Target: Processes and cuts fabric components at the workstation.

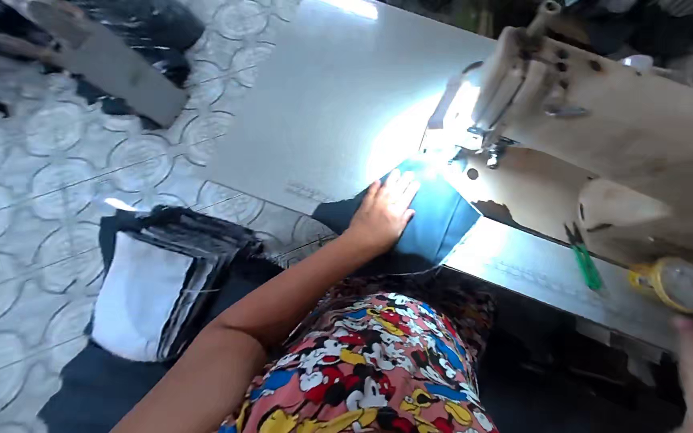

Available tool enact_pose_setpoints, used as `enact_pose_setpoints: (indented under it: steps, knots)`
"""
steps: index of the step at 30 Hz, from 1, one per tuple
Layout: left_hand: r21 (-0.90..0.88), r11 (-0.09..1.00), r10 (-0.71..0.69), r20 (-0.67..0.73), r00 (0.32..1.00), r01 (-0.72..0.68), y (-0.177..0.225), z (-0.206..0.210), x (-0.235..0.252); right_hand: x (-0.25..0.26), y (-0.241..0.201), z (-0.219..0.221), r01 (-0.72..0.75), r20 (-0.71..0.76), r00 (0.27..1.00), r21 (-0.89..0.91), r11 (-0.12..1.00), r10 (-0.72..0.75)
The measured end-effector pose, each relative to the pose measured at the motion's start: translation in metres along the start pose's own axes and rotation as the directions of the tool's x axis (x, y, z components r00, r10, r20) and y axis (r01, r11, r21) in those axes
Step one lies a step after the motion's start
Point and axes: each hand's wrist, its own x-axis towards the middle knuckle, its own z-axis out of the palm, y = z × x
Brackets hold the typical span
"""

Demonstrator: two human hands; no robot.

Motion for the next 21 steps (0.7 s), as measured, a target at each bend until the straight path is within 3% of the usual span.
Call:
enact_pose_setpoints:
  steps: [1,3,5,6,8,11,13,15,17,18,19,20,21]
  knots:
    - [-0.005,1.000,0.002,-0.004,1.000,-0.002,0.001,-0.001,0.000,-0.025,-0.025,0.006,0.029,0.218,0.974,0.119,0.993,-0.054]
    - [-0.011,1.000,-0.006,0.003,1.000,0.006,0.005,-0.003,0.000,-0.062,-0.071,0.052,-0.001,0.596,0.773,0.346,0.938,-0.219]
    - [-0.008,1.000,-0.015,0.004,1.000,0.015,0.011,-0.002,0.000,-0.082,-0.105,0.127,-0.016,0.736,0.572,0.451,0.892,-0.362]
    - [-0.002,1.000,-0.018,0.012,1.000,0.018,0.013,-0.001,0.002,-0.088,-0.122,0.163,-0.027,0.744,0.546,0.476,0.879,-0.386]
    - [-0.004,0.999,-0.034,0.029,0.999,0.034,0.018,0.000,0.003,-0.100,-0.157,0.211,-0.145,0.724,0.595,0.523,0.840,-0.349]
    - [-0.070,0.995,-0.064,0.018,0.998,0.065,0.021,-0.004,0.004,-0.104,-0.173,0.232,-0.262,0.668,0.667,0.626,0.735,-0.331]
    - [-0.095,0.990,-0.104,0.012,0.994,0.105,0.019,-0.014,0.004,-0.106,-0.160,0.222,-0.268,0.603,0.692,0.725,0.634,-0.397]
    - [-0.124,0.984,-0.123,0.053,0.991,0.128,0.016,-0.030,0.004,-0.112,-0.143,0.200,-0.384,0.549,0.712,0.827,0.412,-0.439]
    - [-0.159,0.985,-0.060,0.091,0.994,0.074,0.016,-0.036,0.002,-0.112,-0.130,0.165,-0.469,0.509,0.776,0.860,0.200,-0.371]
    - [-0.158,0.987,-0.001,0.087,0.996,0.015,0.020,-0.032,0.000,-0.109,-0.123,0.145,-0.441,0.465,0.826,0.885,0.149,-0.318]
    - [-0.149,0.988,0.049,0.088,0.995,-0.036,0.029,-0.027,-0.002,-0.103,-0.115,0.124,-0.373,0.404,0.877,0.914,0.162,-0.261]
    - [-0.130,0.988,0.100,0.077,0.992,-0.089,0.038,-0.022,-0.002,-0.095,-0.107,0.103,-0.278,0.338,0.917,0.923,0.268,-0.211]
    - [-0.121,0.985,0.135,0.081,0.988,-0.124,0.048,-0.017,-0.001,-0.086,-0.100,0.084,-0.188,0.296,0.938,0.871,0.453,-0.181]
